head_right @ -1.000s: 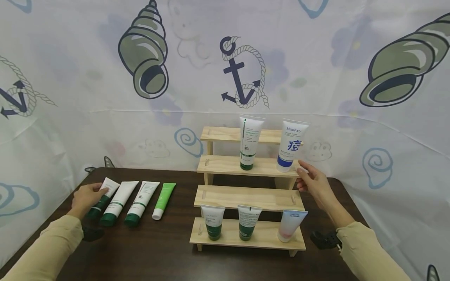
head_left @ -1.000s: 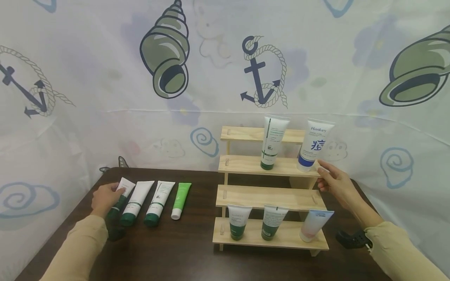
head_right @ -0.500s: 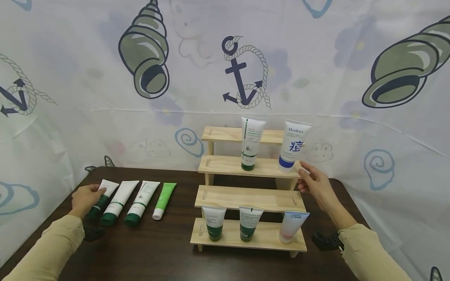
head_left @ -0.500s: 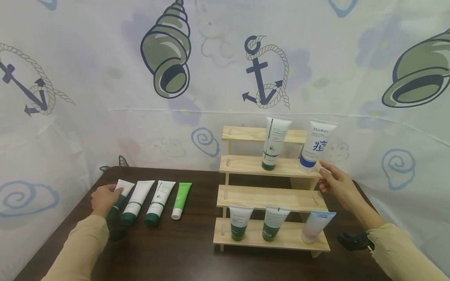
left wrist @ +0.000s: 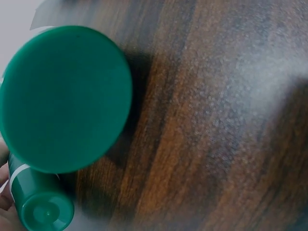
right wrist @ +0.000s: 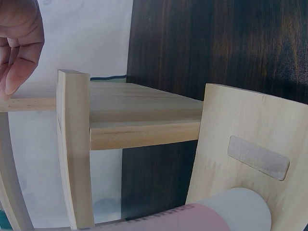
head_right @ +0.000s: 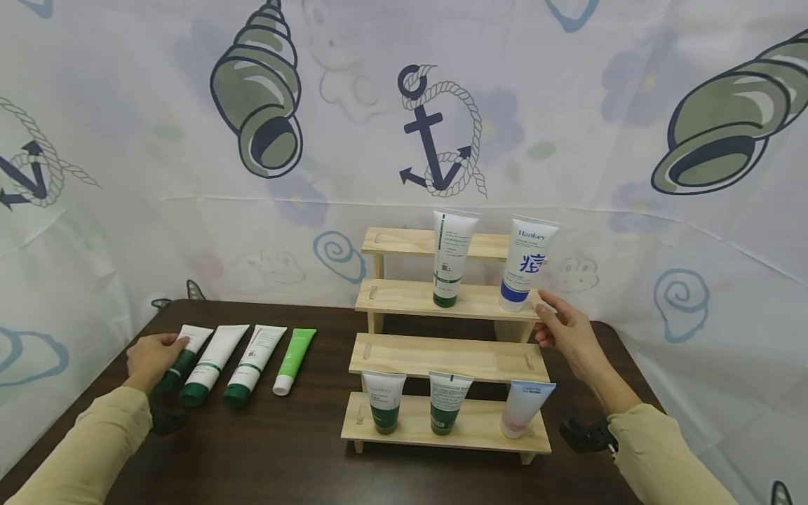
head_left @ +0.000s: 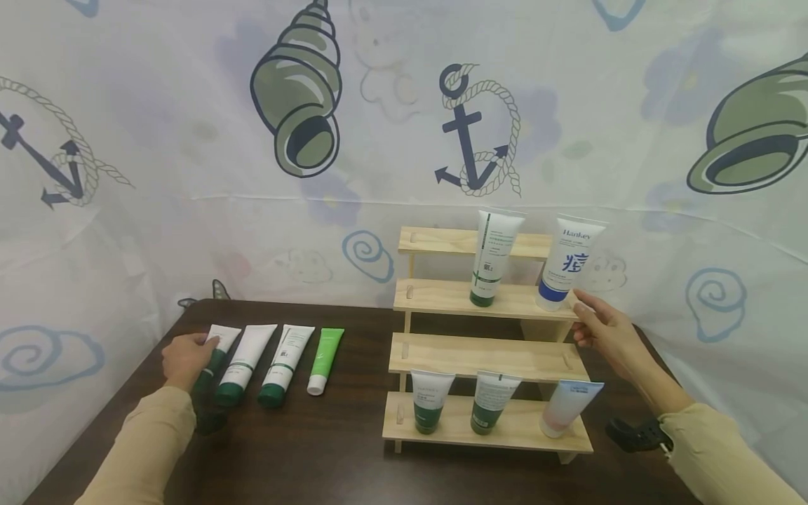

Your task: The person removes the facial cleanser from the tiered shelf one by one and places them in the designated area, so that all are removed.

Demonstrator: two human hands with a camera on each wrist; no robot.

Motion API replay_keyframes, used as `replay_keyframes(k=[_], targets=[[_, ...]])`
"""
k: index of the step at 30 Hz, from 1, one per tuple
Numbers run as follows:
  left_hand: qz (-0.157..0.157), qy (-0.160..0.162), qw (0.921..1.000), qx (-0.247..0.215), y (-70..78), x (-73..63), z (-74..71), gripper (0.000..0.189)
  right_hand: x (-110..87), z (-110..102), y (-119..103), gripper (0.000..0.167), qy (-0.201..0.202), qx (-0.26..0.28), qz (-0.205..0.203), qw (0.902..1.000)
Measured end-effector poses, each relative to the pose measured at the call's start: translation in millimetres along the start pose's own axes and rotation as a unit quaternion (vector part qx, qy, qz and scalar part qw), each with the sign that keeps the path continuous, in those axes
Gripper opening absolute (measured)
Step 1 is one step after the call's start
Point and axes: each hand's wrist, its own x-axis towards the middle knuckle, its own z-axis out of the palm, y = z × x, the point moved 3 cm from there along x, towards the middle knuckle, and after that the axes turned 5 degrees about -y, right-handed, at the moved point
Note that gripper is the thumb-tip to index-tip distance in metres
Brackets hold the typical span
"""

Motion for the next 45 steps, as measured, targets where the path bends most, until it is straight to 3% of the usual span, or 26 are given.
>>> replay_keyframes(k=[15, 33, 39, 45], targets=[[-0.009, 0.003, 0.9999, 0.010, -1.1, -3.7, -2.2, 0.051, -0.8, 0, -2, 0.069, 0.002, -0.001, 0.007, 1.0000], [0.020, 0.013, 0.9997, 0.009, -6.8, -5.2, -10.2, 0.055, -9.1, 5, 0, 0.065, 0.010, 0.017, -0.003, 0.9998], [0.064, 0.036, 0.9971, -0.020, 8.8, -4.8, -10.8, 0.052, -11.2, 7, 2, 0.066, 0.011, 0.018, -0.013, 0.9997], [0.081, 0.064, 0.9906, -0.090, 41.6, -12.0, -4.9, 0.051, -13.2, 8, 2, 0.067, 0.011, 0.023, -0.019, 0.9995]])
